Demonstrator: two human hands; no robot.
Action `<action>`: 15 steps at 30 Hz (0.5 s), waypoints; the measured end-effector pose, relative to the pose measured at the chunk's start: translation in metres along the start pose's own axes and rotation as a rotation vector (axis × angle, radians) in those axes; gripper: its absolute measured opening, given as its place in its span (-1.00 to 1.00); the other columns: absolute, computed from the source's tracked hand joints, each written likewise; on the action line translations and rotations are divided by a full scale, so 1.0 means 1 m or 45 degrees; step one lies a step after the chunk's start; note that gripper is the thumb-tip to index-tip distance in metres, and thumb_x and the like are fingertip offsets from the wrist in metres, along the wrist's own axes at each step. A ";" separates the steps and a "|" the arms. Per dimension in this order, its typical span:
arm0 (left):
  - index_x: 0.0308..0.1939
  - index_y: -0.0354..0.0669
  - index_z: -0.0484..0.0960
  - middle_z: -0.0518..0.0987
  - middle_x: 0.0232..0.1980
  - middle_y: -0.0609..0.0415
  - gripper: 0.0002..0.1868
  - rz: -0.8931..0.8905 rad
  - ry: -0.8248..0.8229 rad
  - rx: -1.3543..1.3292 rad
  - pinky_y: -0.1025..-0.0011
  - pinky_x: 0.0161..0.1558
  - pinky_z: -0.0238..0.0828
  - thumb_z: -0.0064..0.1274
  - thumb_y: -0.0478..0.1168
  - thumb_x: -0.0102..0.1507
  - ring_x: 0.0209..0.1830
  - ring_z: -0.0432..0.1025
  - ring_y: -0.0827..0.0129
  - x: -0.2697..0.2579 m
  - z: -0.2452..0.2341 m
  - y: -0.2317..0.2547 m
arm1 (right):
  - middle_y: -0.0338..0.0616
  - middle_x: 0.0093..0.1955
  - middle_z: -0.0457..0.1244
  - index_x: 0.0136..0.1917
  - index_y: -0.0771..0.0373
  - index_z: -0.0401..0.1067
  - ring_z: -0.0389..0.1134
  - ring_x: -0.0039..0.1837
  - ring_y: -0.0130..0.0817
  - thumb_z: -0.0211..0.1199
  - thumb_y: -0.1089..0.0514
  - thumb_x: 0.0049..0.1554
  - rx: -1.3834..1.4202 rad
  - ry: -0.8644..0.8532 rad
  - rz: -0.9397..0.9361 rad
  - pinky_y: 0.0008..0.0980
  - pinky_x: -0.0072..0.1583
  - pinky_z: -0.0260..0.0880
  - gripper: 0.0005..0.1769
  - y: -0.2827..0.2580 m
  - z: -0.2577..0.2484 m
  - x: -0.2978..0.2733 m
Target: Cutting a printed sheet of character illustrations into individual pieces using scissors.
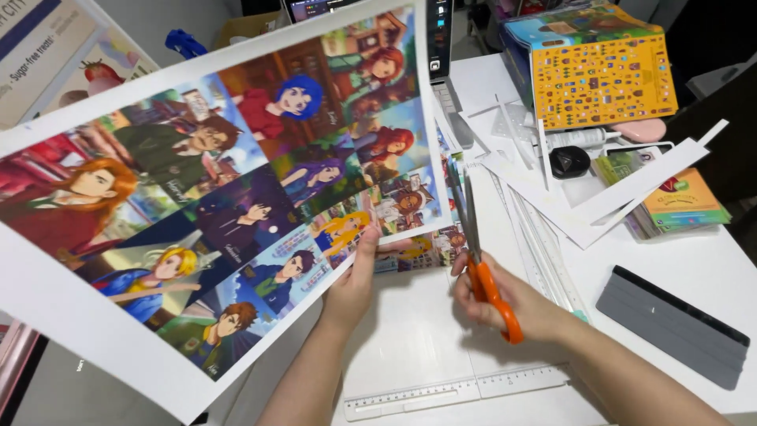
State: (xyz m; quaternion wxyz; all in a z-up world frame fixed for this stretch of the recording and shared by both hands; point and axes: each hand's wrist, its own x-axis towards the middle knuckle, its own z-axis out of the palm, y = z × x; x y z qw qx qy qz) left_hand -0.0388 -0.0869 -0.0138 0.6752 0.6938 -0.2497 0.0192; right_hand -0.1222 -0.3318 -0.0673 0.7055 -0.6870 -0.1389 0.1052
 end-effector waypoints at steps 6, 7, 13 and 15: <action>-0.20 -0.14 0.63 0.80 -0.23 0.09 -0.58 -0.247 0.129 -0.018 0.49 0.16 0.54 -0.20 0.07 0.40 -0.16 0.69 0.45 0.000 0.007 0.010 | -0.28 -0.20 0.17 0.27 0.16 0.14 0.20 -0.14 -0.44 0.18 -0.21 0.22 -0.018 -0.140 0.011 -0.42 0.06 0.28 -0.44 -0.026 0.022 -0.001; -0.20 -0.14 0.63 0.80 -0.23 0.09 -0.58 -0.256 0.130 -0.026 0.49 0.16 0.54 -0.20 0.07 0.40 -0.16 0.69 0.45 -0.001 0.007 0.009 | -0.28 -0.20 0.17 0.27 0.16 0.14 0.20 -0.14 -0.44 0.18 -0.21 0.22 -0.018 -0.140 0.023 -0.42 0.06 0.28 -0.44 -0.026 0.023 -0.002; 0.35 -0.13 0.43 0.79 -0.20 0.08 -0.47 -0.151 0.045 0.033 0.44 0.37 0.32 -0.26 0.08 0.41 -0.05 0.69 0.43 -0.001 0.011 0.022 | -0.27 -0.15 0.15 0.34 0.14 0.14 0.14 -0.12 -0.46 0.24 -0.14 0.19 0.066 -0.066 0.158 -0.50 -0.01 0.17 -0.40 -0.018 0.024 -0.003; 0.05 -0.18 0.59 0.80 -0.24 0.12 -0.57 -0.168 0.060 0.056 0.48 0.37 0.28 -0.21 0.05 0.41 -0.01 0.66 0.50 -0.003 0.013 0.019 | -0.28 -0.17 0.17 0.28 0.17 0.18 0.18 -0.10 -0.46 0.28 -0.20 0.16 0.059 -0.045 0.113 -0.47 0.06 0.19 -0.39 -0.017 0.025 -0.003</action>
